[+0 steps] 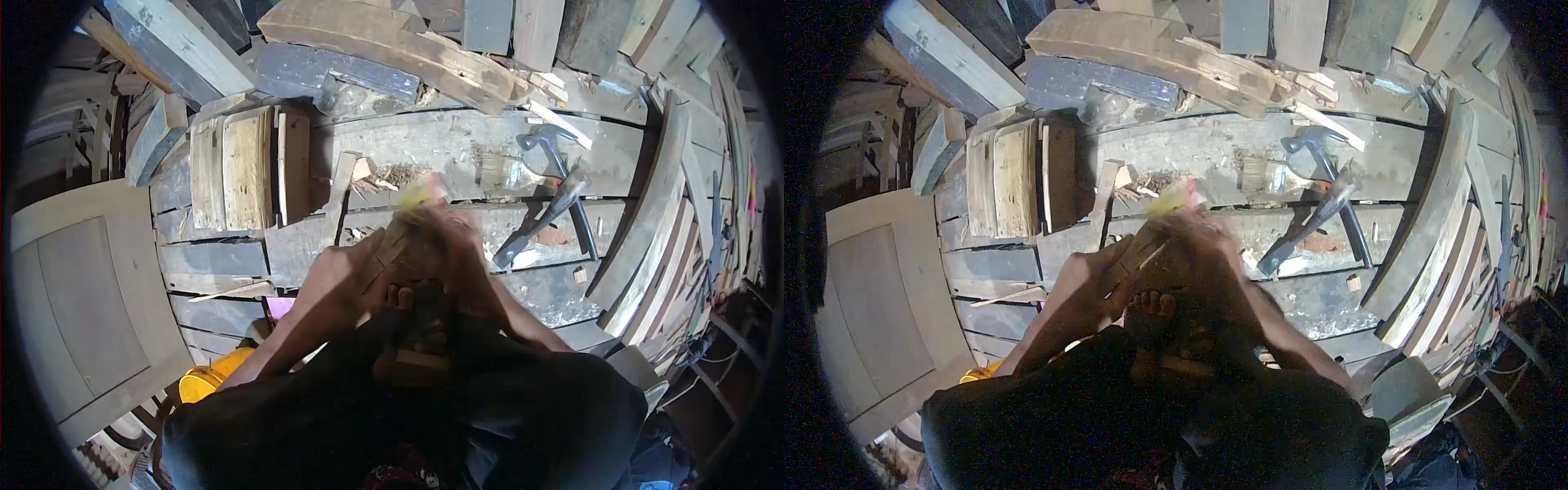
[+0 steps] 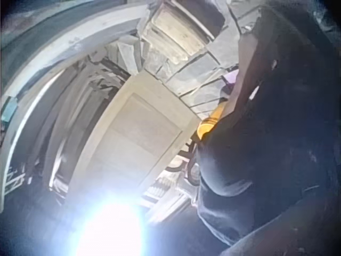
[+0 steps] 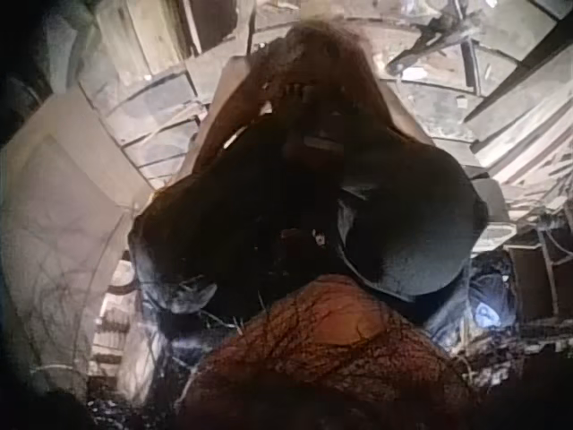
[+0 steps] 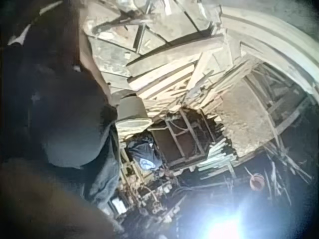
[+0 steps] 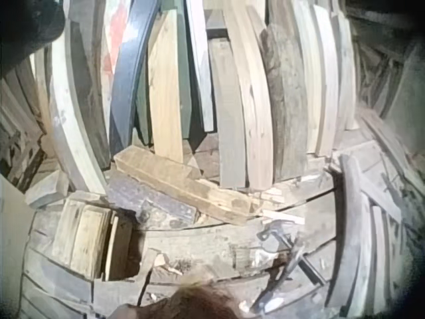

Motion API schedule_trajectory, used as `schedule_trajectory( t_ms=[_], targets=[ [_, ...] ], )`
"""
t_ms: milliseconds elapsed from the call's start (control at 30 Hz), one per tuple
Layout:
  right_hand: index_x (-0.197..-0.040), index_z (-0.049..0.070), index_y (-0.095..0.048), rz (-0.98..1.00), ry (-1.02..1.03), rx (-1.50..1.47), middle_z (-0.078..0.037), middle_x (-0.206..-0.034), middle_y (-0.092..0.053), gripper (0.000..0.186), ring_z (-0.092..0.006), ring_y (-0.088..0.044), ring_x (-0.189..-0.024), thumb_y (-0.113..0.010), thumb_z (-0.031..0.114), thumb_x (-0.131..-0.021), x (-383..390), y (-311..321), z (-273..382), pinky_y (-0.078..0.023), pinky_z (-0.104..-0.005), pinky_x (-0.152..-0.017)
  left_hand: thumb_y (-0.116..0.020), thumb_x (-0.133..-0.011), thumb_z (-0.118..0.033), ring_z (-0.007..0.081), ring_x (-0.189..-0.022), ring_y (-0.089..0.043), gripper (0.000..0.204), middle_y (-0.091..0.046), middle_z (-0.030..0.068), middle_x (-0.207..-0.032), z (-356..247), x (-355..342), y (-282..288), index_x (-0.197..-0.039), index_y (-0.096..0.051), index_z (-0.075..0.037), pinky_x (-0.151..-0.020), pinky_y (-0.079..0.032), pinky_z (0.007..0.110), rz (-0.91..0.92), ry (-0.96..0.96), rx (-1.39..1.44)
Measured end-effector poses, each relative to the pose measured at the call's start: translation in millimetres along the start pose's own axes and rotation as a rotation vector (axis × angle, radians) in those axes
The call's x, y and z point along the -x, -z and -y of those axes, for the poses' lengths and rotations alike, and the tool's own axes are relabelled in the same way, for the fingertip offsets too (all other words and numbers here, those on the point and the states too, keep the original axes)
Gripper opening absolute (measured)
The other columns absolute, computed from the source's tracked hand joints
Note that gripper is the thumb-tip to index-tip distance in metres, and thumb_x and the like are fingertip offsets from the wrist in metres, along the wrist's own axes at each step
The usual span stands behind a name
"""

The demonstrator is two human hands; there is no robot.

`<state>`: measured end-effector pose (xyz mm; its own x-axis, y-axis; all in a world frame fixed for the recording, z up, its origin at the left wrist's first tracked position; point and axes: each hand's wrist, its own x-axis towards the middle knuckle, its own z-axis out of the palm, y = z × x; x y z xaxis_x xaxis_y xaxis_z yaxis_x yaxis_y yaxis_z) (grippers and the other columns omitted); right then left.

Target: The person shapes a piece of wood by chiseling it with a blade and a stone, then sands the wood with sandpaper.

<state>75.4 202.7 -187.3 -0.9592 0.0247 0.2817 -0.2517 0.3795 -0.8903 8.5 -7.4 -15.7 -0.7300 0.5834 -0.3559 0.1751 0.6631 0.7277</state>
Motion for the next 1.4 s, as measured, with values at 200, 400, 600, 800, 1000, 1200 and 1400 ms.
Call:
schedule_trajectory(
  t_ms=[200,400,600,800,1000,1200,1400],
  targets=[
    [-0.125,0.007,-0.074,0.189,-0.269,0.499,-0.011,-0.109,-0.079,0.026,-0.0243,-0.075,-0.087,-0.064,0.014,-0.102,-22.8,20.9,-6.3,-0.059,-0.0352,-0.081,-0.072,-0.089,-0.015,0.0444,-0.078,-0.071,0.028,-0.072,0.0242,-0.086,-18.6,14.0,-0.7,-0.115,-0.070,-0.004,-0.068,-0.057,0.048,-0.078,0.065,0.040],
    [-0.123,0.006,-0.072,0.030,0.194,-0.021,-0.015,-0.098,-0.078,0.032,-0.0311,-0.076,-0.088,-0.066,0.011,-0.092,-4.4,11.3,15.0,-0.055,-0.0433,-0.095,-0.072,-0.089,-0.014,0.0434,-0.083,-0.072,0.028,-0.071,0.0270,-0.087,-31.7,10.2,17.2,-0.114,-0.072,-0.001,-0.070,-0.057,0.044,0.002,0.199,0.062],
    [-0.100,0.002,-0.072,-0.091,-0.135,0.216,-0.024,-0.076,-0.066,0.019,-0.0456,-0.066,-0.072,-0.061,0.018,-0.101,-69.5,71.6,35.4,-0.053,-0.0485,-0.072,-0.078,-0.092,-0.012,0.0186,-0.095,-0.073,0.041,-0.078,0.0208,-0.105,-12.7,10.4,25.1,-0.127,-0.068,0.008,-0.082,-0.057,0.033,-0.127,0.178,0.179],
    [-0.153,0.004,-0.040,-0.062,-0.337,0.080,-0.030,-0.130,-0.064,0.069,-0.0433,-0.066,-0.115,-0.070,0.026,-0.095,-74.6,90.0,16.9,-0.051,-0.0468,-0.104,-0.077,-0.096,-0.013,0.0157,-0.102,-0.070,0.038,-0.077,0.0148,-0.108,-19.6,-0.6,38.0,-0.127,-0.068,0.007,-0.089,-0.056,0.030,-0.172,0.318,0.273],
    [-0.150,0.007,-0.048,0.261,-0.039,0.184,-0.022,-0.145,-0.053,0.080,-0.0394,-0.048,-0.139,-0.080,0.045,-0.087,-98.9,89.7,49.4,-0.038,-0.0552,-0.118,-0.070,-0.102,-0.013,0.0133,-0.096,-0.070,0.026,-0.075,0.0108,-0.106,-10.7,-15.5,68.0,-0.122,-0.069,0.003,-0.084,-0.057,0.027,-0.229,0.111,0.417],
    [-0.130,0.007,-0.066,0.597,-0.301,0.067,-0.016,-0.102,-0.073,0.060,-0.0303,-0.071,-0.103,-0.076,0.051,-0.091,-93.0,69.6,53.2,-0.051,-0.0450,-0.094,-0.073,-0.101,-0.018,0.0138,-0.089,-0.071,0.023,-0.074,0.0054,-0.097,-29.5,-44.1,82.3,-0.115,-0.070,-0.001,-0.080,-0.058,0.028,-0.225,0.127,0.563],
    [-0.102,-0.003,-0.067,0.081,-0.543,-0.488,-0.007,-0.080,-0.065,0.053,-0.0124,-0.057,-0.077,-0.048,0.046,-0.111,-62.2,54.2,50.9,-0.048,-0.0334,-0.075,-0.077,-0.097,-0.023,0.0187,-0.118,-0.063,0.055,-0.067,0.0114,-0.121,-12.8,-63.3,30.7,-0.140,-0.052,0.001,-0.100,-0.051,0.031,-0.251,0.064,0.552]
  ],
)
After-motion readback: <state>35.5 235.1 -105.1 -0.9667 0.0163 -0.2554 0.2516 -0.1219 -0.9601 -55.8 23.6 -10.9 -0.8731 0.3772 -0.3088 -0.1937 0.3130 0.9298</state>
